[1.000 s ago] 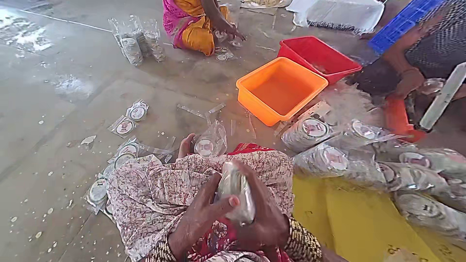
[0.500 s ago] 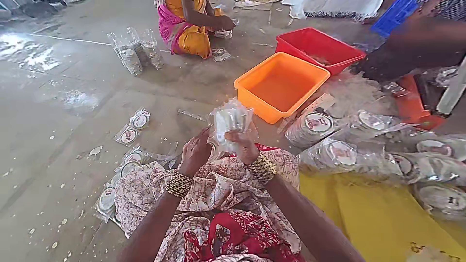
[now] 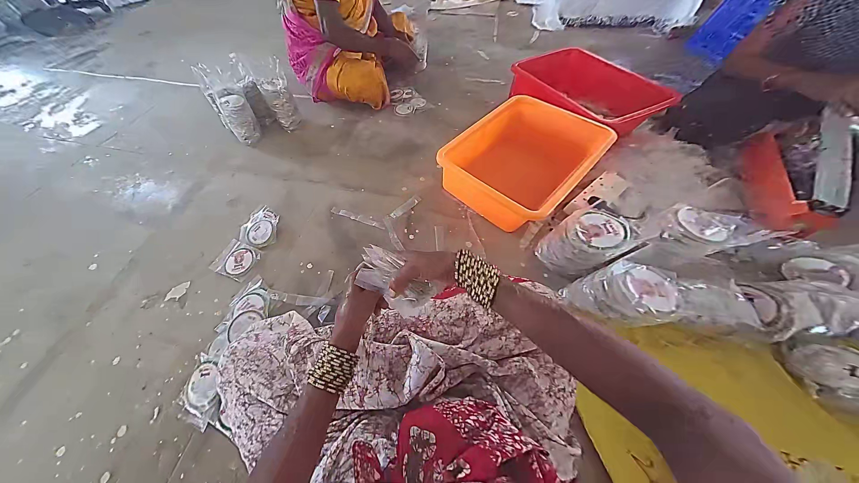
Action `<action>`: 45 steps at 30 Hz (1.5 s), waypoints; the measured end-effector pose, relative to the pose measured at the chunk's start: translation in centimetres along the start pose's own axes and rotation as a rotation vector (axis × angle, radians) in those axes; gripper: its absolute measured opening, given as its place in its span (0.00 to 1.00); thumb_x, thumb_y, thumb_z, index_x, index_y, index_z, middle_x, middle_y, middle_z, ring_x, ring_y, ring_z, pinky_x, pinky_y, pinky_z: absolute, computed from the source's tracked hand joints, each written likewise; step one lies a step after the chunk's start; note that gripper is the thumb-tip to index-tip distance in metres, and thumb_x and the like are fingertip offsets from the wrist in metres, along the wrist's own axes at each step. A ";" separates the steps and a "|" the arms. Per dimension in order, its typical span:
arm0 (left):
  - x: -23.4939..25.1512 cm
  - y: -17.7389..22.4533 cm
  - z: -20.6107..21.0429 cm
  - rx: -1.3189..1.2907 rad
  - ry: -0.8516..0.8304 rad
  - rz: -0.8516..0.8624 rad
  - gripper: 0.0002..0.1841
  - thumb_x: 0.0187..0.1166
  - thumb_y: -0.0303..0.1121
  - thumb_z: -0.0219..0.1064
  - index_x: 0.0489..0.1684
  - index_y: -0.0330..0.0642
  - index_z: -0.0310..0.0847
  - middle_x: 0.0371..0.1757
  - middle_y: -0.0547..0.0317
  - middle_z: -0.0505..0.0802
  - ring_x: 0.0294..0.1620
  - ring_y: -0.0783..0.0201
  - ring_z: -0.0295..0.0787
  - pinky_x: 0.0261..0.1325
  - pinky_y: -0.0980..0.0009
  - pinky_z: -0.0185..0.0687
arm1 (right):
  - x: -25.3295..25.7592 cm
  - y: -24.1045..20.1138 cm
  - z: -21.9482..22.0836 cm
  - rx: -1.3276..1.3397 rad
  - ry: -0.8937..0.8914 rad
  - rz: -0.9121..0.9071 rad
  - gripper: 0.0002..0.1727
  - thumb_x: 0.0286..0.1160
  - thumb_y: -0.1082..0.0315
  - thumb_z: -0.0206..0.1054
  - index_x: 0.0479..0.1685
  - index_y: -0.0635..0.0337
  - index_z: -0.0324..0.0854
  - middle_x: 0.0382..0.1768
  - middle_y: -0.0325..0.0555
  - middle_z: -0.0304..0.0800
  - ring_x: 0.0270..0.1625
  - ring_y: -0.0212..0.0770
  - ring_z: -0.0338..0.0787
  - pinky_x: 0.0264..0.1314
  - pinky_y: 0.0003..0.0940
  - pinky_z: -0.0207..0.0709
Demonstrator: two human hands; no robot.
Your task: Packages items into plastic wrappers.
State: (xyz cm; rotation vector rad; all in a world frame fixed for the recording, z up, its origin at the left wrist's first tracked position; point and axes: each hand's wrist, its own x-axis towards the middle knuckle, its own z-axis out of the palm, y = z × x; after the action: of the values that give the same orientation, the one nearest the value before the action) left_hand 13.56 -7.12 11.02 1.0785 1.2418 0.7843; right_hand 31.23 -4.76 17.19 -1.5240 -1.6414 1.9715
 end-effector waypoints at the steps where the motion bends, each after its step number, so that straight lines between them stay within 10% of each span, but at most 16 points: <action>1: 0.3 -0.6 0.0 0.019 -0.008 0.011 0.13 0.76 0.16 0.62 0.56 0.32 0.74 0.18 0.62 0.84 0.11 0.74 0.77 0.16 0.80 0.74 | 0.3 -0.4 -0.5 -0.090 -0.022 0.042 0.22 0.78 0.64 0.70 0.68 0.64 0.76 0.50 0.48 0.87 0.49 0.34 0.87 0.57 0.36 0.80; 7: 0.4 -1.7 0.9 -0.035 -0.047 0.036 0.22 0.75 0.16 0.63 0.69 0.30 0.70 0.29 0.53 0.87 0.14 0.68 0.81 0.16 0.75 0.79 | 1.5 -1.7 -0.7 -0.477 -0.084 0.174 0.19 0.84 0.59 0.64 0.56 0.69 0.84 0.53 0.55 0.87 0.54 0.42 0.84 0.64 0.48 0.73; 11: 0.3 -1.4 1.6 -0.070 -0.070 0.050 0.33 0.74 0.15 0.63 0.84 0.36 0.65 0.55 0.46 0.87 0.15 0.69 0.80 0.16 0.74 0.78 | 2.5 -2.4 0.2 -0.782 -0.004 0.287 0.32 0.86 0.50 0.61 0.54 0.82 0.81 0.60 0.74 0.84 0.67 0.67 0.83 0.69 0.67 0.69; 15: 1.0 -1.5 1.6 -0.049 -0.084 0.096 0.38 0.73 0.13 0.58 0.89 0.42 0.60 0.84 0.45 0.71 0.15 0.72 0.76 0.17 0.74 0.77 | 4.5 -1.7 1.6 -0.884 0.160 0.346 0.31 0.85 0.50 0.60 0.58 0.79 0.80 0.65 0.75 0.82 0.72 0.69 0.81 0.68 0.69 0.72; 20: 1.4 -1.4 0.8 -0.003 -0.108 0.127 0.41 0.71 0.13 0.55 0.91 0.44 0.57 0.86 0.49 0.71 0.17 0.73 0.76 0.18 0.74 0.75 | 9.1 4.2 2.8 -0.816 0.361 0.169 0.36 0.81 0.59 0.66 0.84 0.73 0.65 0.81 0.72 0.70 0.85 0.69 0.68 0.86 0.65 0.59; 23: 2.2 -1.3 -0.7 0.041 -0.084 0.185 0.40 0.70 0.17 0.59 0.91 0.46 0.59 0.57 0.48 0.88 0.14 0.71 0.75 0.18 0.72 0.75 | 7.0 0.1 1.4 -0.848 0.190 0.182 0.30 0.85 0.56 0.63 0.71 0.77 0.74 0.69 0.75 0.80 0.74 0.70 0.80 0.74 0.67 0.69; 27: 2.2 0.0 -1.8 -0.036 -0.172 0.218 0.41 0.72 0.15 0.54 0.93 0.38 0.49 0.51 0.51 0.89 0.13 0.76 0.73 0.16 0.79 0.73 | 5.9 0.1 -1.4 -0.644 -0.085 -0.019 0.11 0.81 0.67 0.67 0.47 0.70 0.82 0.38 0.53 0.87 0.38 0.43 0.87 0.44 0.44 0.82; 30: 2.1 0.6 -1.1 -0.040 -0.179 0.199 0.41 0.71 0.18 0.58 0.93 0.43 0.53 0.30 0.58 0.89 0.11 0.73 0.73 0.16 0.76 0.73 | 6.9 0.9 0.2 -0.926 -0.006 0.016 0.13 0.74 0.72 0.68 0.48 0.77 0.82 0.50 0.71 0.87 0.56 0.67 0.88 0.58 0.66 0.77; 35: 1.0 1.2 0.4 -0.093 -0.215 0.230 0.42 0.68 0.15 0.54 0.92 0.38 0.53 0.78 0.50 0.78 0.15 0.78 0.73 0.17 0.81 0.73 | 7.0 0.5 2.5 -0.826 0.135 0.042 0.22 0.86 0.68 0.61 0.69 0.78 0.76 0.71 0.74 0.80 0.76 0.69 0.79 0.77 0.64 0.69; 42: 1.8 0.8 0.9 0.044 -0.252 0.282 0.42 0.66 0.14 0.56 0.90 0.39 0.58 0.90 0.50 0.66 0.15 0.81 0.69 0.18 0.79 0.72 | 9.8 3.6 2.4 -0.760 0.294 0.050 0.27 0.89 0.63 0.56 0.77 0.76 0.71 0.76 0.73 0.76 0.80 0.69 0.75 0.82 0.63 0.63; 45: 3.0 0.7 0.2 0.211 -0.194 0.325 0.39 0.67 0.20 0.57 0.88 0.44 0.64 0.75 0.52 0.83 0.16 0.79 0.71 0.19 0.75 0.70 | 6.3 2.4 0.8 -0.763 0.183 -0.073 0.17 0.84 0.71 0.60 0.61 0.79 0.80 0.61 0.73 0.85 0.65 0.66 0.85 0.69 0.62 0.73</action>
State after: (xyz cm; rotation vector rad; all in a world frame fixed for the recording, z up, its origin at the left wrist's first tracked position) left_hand 14.42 -4.18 10.67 1.5182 1.0130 0.7812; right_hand 28.78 -2.02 11.52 -1.7413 -2.4653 1.1516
